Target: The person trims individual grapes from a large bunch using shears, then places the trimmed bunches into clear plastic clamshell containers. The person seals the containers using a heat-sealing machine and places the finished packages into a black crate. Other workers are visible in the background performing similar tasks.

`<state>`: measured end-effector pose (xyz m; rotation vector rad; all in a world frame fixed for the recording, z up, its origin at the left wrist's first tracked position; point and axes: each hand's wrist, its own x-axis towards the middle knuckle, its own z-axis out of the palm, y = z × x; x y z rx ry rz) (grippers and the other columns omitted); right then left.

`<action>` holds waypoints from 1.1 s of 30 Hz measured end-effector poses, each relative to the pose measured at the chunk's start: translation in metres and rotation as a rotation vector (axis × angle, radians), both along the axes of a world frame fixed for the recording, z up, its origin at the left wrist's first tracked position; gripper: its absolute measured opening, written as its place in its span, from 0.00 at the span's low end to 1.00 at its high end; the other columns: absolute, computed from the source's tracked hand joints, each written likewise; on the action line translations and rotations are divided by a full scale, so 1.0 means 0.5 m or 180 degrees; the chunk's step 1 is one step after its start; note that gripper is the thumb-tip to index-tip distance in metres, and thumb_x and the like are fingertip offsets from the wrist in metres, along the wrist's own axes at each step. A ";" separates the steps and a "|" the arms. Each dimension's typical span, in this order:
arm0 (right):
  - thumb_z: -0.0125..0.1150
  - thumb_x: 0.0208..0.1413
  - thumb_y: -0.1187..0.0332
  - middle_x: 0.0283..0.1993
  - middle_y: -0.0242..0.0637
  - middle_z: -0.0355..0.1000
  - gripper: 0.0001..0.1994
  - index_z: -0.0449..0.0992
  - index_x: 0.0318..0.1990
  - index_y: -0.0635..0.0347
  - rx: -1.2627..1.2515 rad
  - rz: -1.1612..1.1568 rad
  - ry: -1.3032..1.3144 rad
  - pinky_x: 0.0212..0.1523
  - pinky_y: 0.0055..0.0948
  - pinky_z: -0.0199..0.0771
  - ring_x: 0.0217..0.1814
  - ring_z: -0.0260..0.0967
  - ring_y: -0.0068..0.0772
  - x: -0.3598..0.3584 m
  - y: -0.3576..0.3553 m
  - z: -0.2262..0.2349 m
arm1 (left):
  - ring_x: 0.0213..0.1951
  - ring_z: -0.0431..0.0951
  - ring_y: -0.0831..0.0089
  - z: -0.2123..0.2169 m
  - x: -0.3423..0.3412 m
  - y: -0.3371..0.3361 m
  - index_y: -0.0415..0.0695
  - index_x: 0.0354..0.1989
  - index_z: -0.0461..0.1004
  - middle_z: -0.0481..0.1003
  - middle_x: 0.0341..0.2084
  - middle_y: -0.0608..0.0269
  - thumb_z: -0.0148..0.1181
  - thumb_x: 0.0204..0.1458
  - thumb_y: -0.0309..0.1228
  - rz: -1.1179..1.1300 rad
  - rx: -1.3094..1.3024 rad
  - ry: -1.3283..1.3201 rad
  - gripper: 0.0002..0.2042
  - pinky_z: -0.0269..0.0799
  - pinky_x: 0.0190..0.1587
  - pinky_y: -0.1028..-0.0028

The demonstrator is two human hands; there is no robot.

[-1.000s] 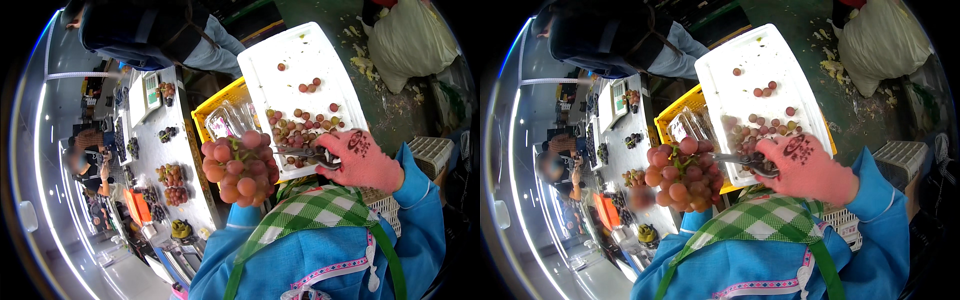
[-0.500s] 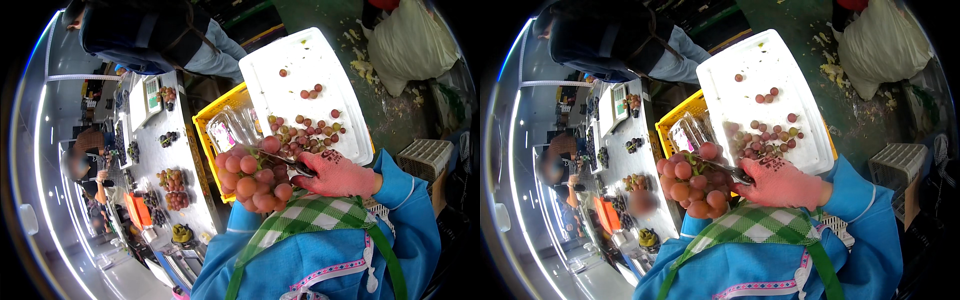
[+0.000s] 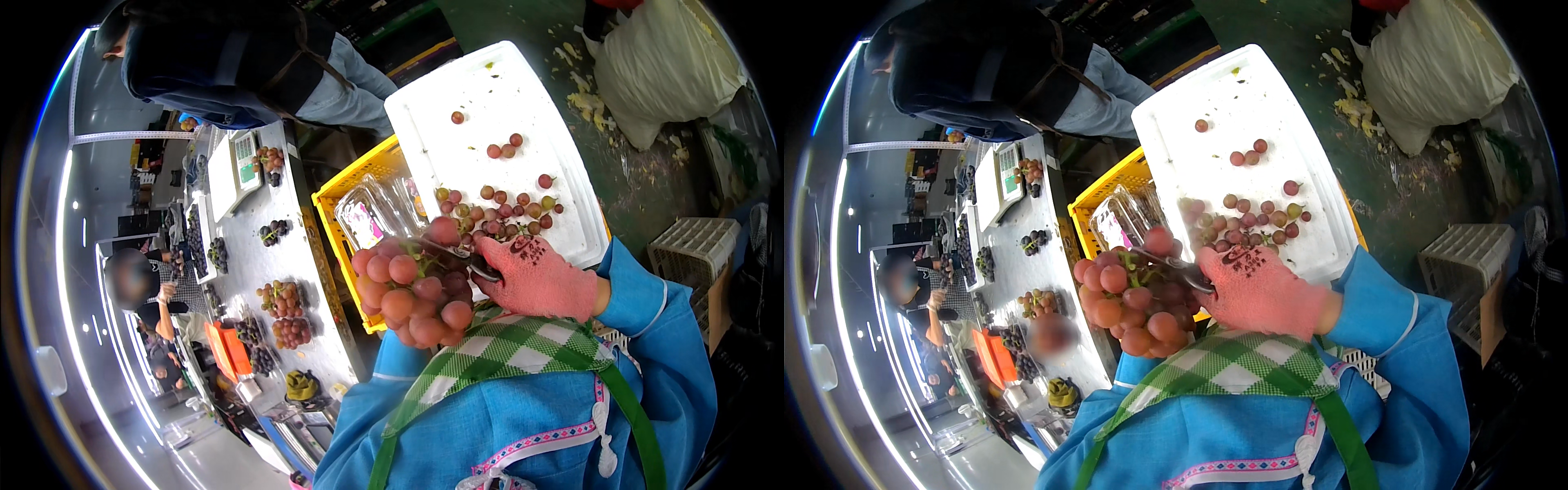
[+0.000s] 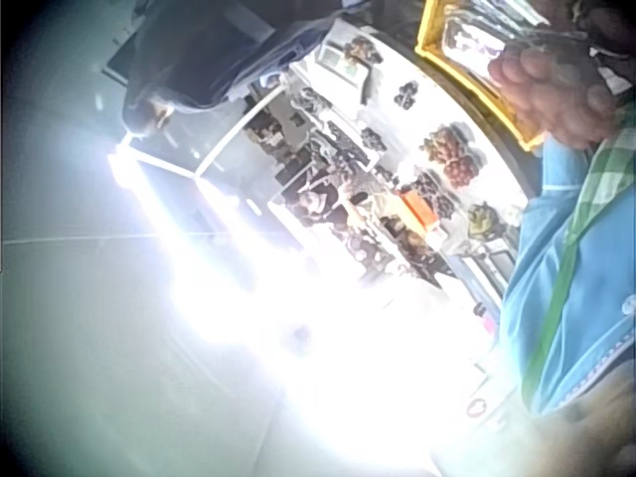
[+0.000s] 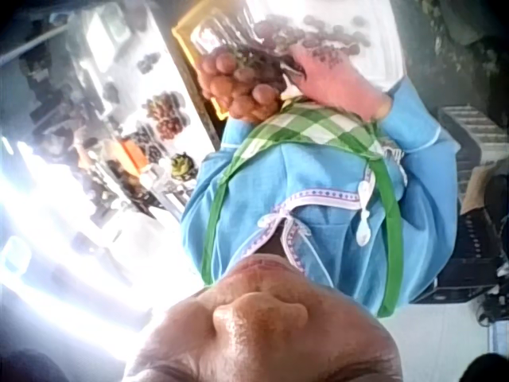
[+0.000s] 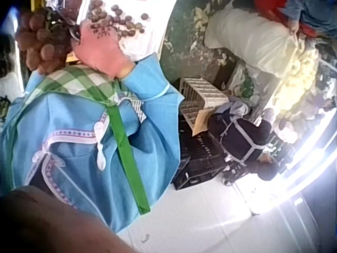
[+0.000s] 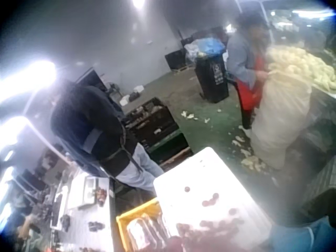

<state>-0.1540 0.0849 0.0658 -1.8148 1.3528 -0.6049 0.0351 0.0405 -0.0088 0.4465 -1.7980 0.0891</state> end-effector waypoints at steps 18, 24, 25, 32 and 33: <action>0.64 0.48 0.68 0.29 0.42 0.72 0.15 0.70 0.42 0.60 -0.0735 -0.0256 0.0211 0.29 0.39 0.69 0.29 0.71 0.45 -0.057 0.003 0.022 | 0.15 0.69 0.72 0.190 -0.026 0.051 0.37 0.41 0.72 0.72 0.21 0.59 0.41 0.50 0.60 -0.0027 0.5079 0.2832 0.33 0.64 0.14 0.76; 0.64 0.47 0.59 0.33 0.39 0.73 0.18 0.70 0.43 0.55 -0.0829 -0.0303 0.0531 0.35 0.40 0.70 0.35 0.73 0.41 -0.067 -0.001 0.023 | 0.12 0.65 0.75 0.191 -0.048 0.058 0.37 0.38 0.74 0.71 0.17 0.64 0.44 0.53 0.53 0.0173 0.5167 0.2385 0.27 0.59 0.12 0.80; 0.64 0.48 0.58 0.33 0.39 0.73 0.18 0.70 0.44 0.55 -0.0804 -0.0309 0.0537 0.35 0.40 0.70 0.35 0.73 0.41 -0.069 -0.001 0.024 | 0.11 0.65 0.76 0.191 -0.045 0.057 0.37 0.37 0.74 0.70 0.16 0.64 0.44 0.54 0.52 0.0208 0.5350 0.2333 0.26 0.58 0.12 0.80; 0.63 0.49 0.59 0.28 0.39 0.73 0.17 0.70 0.43 0.56 -0.0845 -0.0180 0.0565 0.32 0.38 0.69 0.32 0.73 0.40 -0.076 0.005 0.029 | 0.18 0.69 0.74 0.195 -0.010 0.051 0.41 0.43 0.70 0.72 0.26 0.62 0.53 0.53 0.46 -0.0788 0.5960 0.2581 0.20 0.65 0.19 0.77; 0.62 0.49 0.59 0.27 0.38 0.73 0.16 0.70 0.43 0.56 -0.0710 -0.0068 0.0577 0.31 0.38 0.69 0.31 0.73 0.40 -0.078 0.007 0.031 | 0.19 0.70 0.74 0.191 -0.007 0.054 0.42 0.43 0.70 0.71 0.26 0.63 0.53 0.53 0.44 -0.0970 0.6066 0.2850 0.18 0.66 0.21 0.76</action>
